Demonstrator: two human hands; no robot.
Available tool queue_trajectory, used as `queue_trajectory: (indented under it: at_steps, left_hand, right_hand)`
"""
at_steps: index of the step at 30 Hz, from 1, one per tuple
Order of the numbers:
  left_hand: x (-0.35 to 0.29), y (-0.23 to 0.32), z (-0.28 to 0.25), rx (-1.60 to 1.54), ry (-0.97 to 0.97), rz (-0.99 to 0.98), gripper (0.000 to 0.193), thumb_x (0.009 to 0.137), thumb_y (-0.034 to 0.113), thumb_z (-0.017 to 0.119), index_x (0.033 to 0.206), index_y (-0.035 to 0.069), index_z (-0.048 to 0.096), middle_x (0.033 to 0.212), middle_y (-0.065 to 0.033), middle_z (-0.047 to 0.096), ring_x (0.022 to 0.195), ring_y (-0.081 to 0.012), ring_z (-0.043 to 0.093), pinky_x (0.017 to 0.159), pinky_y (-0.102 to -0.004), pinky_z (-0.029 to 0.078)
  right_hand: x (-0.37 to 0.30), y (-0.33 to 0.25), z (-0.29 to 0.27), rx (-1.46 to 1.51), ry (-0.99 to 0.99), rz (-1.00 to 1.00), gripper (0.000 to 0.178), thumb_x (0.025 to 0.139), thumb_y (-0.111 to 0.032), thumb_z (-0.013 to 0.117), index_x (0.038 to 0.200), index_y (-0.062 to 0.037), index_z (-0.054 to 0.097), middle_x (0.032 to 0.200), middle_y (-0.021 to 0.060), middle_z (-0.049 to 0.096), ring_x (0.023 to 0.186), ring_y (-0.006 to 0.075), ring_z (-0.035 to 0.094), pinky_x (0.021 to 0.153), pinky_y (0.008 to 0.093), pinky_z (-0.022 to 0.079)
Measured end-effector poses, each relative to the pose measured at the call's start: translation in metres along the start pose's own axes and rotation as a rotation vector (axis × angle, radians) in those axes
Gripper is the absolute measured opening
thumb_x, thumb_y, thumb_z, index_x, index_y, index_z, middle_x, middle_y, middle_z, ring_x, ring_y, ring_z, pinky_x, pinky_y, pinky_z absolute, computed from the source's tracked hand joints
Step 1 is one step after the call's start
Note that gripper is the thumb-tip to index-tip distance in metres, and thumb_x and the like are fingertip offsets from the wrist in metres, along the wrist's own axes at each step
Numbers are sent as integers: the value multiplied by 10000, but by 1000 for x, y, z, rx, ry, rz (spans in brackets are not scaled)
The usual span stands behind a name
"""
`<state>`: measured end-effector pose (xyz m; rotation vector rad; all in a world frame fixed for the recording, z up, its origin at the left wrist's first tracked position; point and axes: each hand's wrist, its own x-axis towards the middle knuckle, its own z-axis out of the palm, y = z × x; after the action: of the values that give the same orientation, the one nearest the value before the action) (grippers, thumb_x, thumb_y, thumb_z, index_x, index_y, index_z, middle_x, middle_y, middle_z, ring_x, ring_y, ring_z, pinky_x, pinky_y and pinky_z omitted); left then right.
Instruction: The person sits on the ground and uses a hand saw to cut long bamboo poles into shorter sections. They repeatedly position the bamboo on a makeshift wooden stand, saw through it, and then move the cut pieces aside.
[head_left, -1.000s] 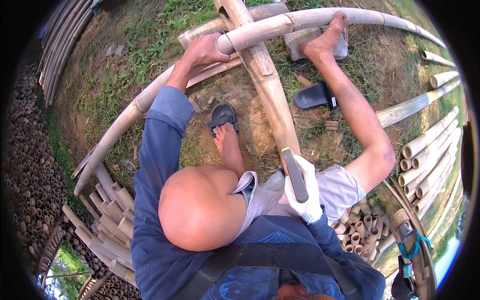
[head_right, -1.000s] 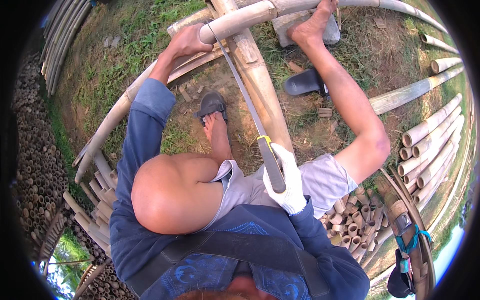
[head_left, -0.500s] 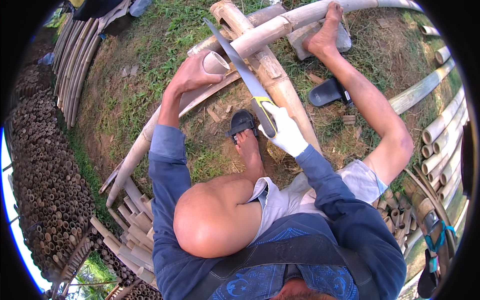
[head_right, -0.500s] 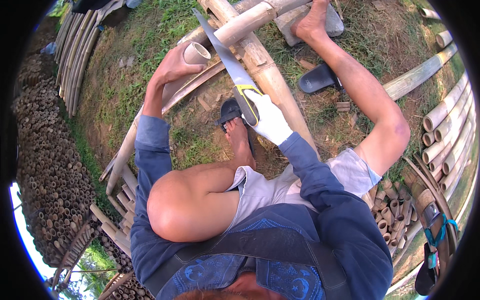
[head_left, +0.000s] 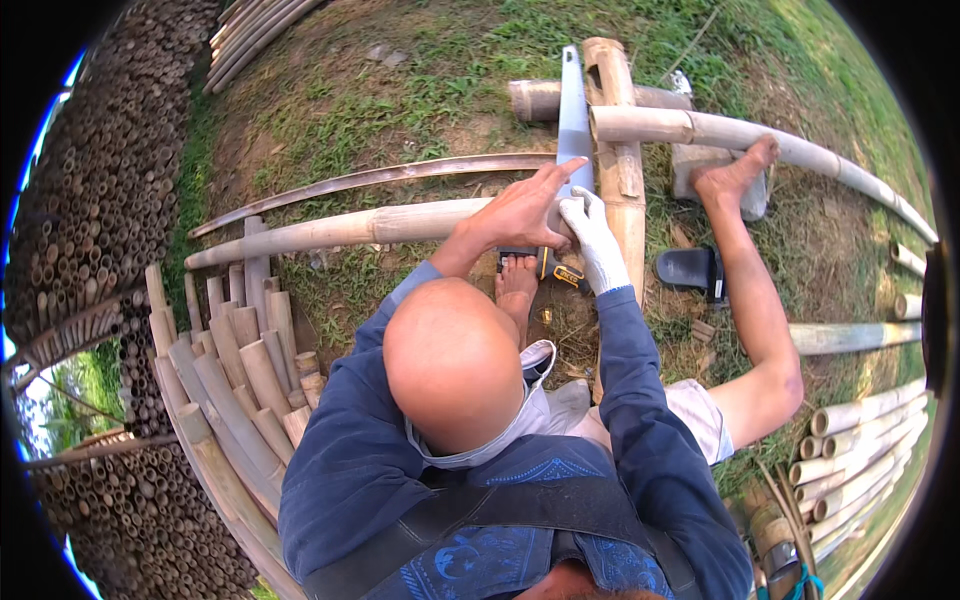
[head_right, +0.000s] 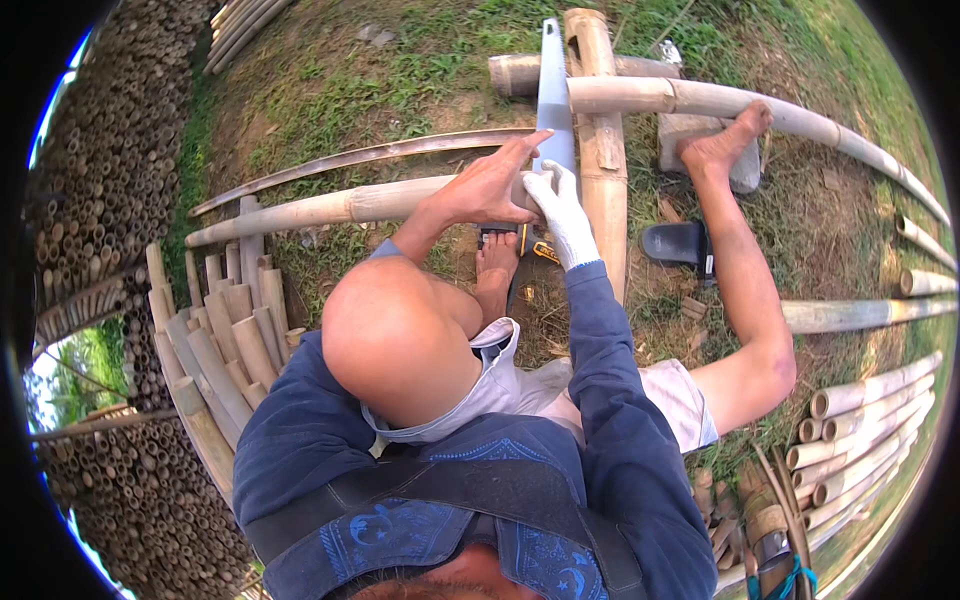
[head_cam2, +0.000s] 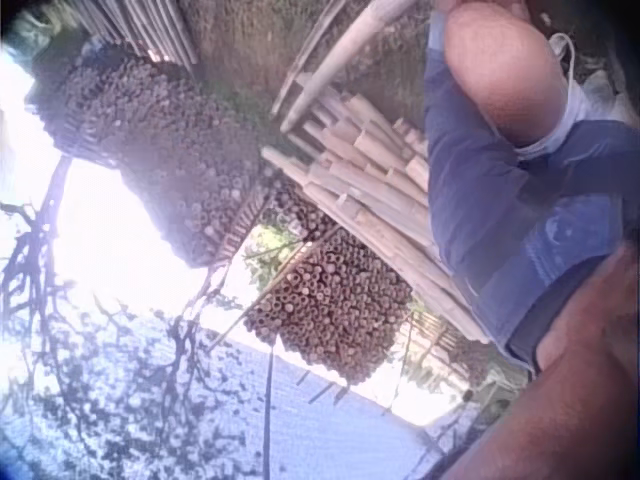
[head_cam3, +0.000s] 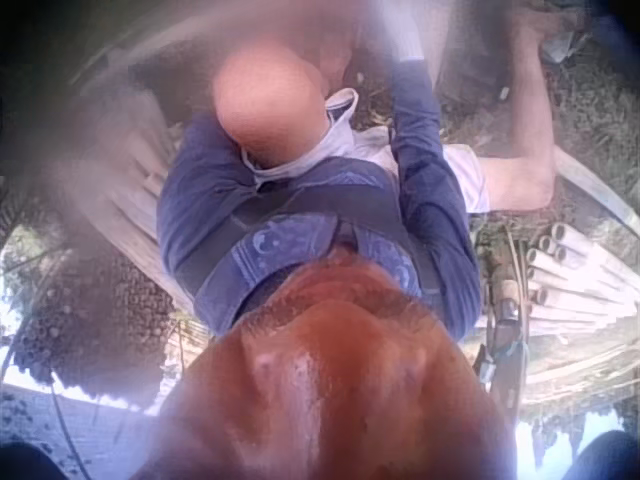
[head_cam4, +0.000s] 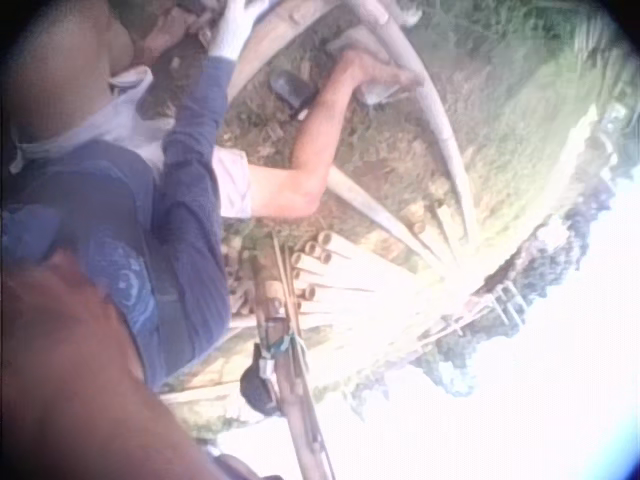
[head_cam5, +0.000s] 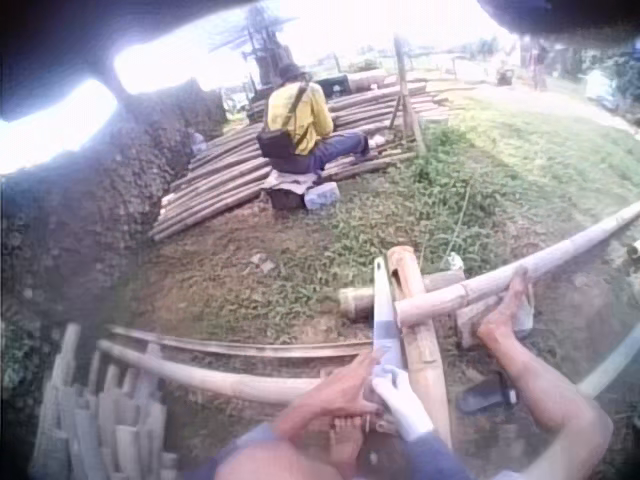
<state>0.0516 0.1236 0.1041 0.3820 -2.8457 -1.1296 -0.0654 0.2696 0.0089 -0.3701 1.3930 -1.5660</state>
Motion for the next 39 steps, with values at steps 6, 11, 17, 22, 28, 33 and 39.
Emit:
queue_trajectory:
  at_steps: [6,11,17,22,28,33,39]
  left_hand:
    - [-127,-32,-24,324,1369,-441,722,903,281,841,1516,49,540,1448,-209,552,1363,-414,512,1194,-545,397]
    - [-253,-120,-8,-1183,1414,-877,847,923,625,804,1502,63,545,1426,-164,615,1274,-341,612,1114,-513,454]
    - [-184,-111,17,-1393,1323,-625,677,935,593,809,1354,86,651,1268,-117,722,1161,-259,697,1029,-443,537]
    - [-168,-93,1,-1364,1383,-501,598,921,485,843,1303,55,680,1160,-100,764,1039,-239,756,925,-415,602]
    - [-167,-11,-61,-1268,1421,-133,602,955,445,844,1344,42,623,1177,-99,714,1058,-219,736,895,-395,606]
    - [-265,62,-102,-1029,1605,71,593,1005,413,823,1390,49,556,1251,-86,678,1148,-208,703,963,-389,601]
    - [-424,141,-82,-736,1985,203,578,979,264,868,1386,62,510,1211,-71,695,1076,-169,736,861,-348,655]
  right_hand:
    - [-6,19,-73,-189,-20,-226,595,1057,-322,760,1537,-61,527,1452,122,573,1286,256,602,1069,416,550]
    - [-78,-45,-124,-65,239,-289,589,1086,-413,710,1556,-106,532,1479,121,569,1301,278,610,1033,444,575]
    - [-113,-116,-136,98,443,-321,645,1070,-473,706,1541,-66,540,1463,141,589,1310,294,615,1071,456,552]
    - [-132,-136,-126,182,485,-294,699,1056,-523,703,1529,-32,546,1449,157,605,1319,309,619,1103,466,534]
    - [-141,-167,-100,200,466,-290,771,1040,-582,699,1514,8,554,1433,177,624,1328,325,624,1140,479,512]
    - [-118,-220,-49,124,284,-344,835,1027,-632,696,1502,41,560,1419,193,640,1337,339,629,1172,489,493]
    - [1,-266,60,-142,-244,-411,769,1075,-635,642,1583,-67,539,1519,162,600,1402,256,587,1151,431,486]
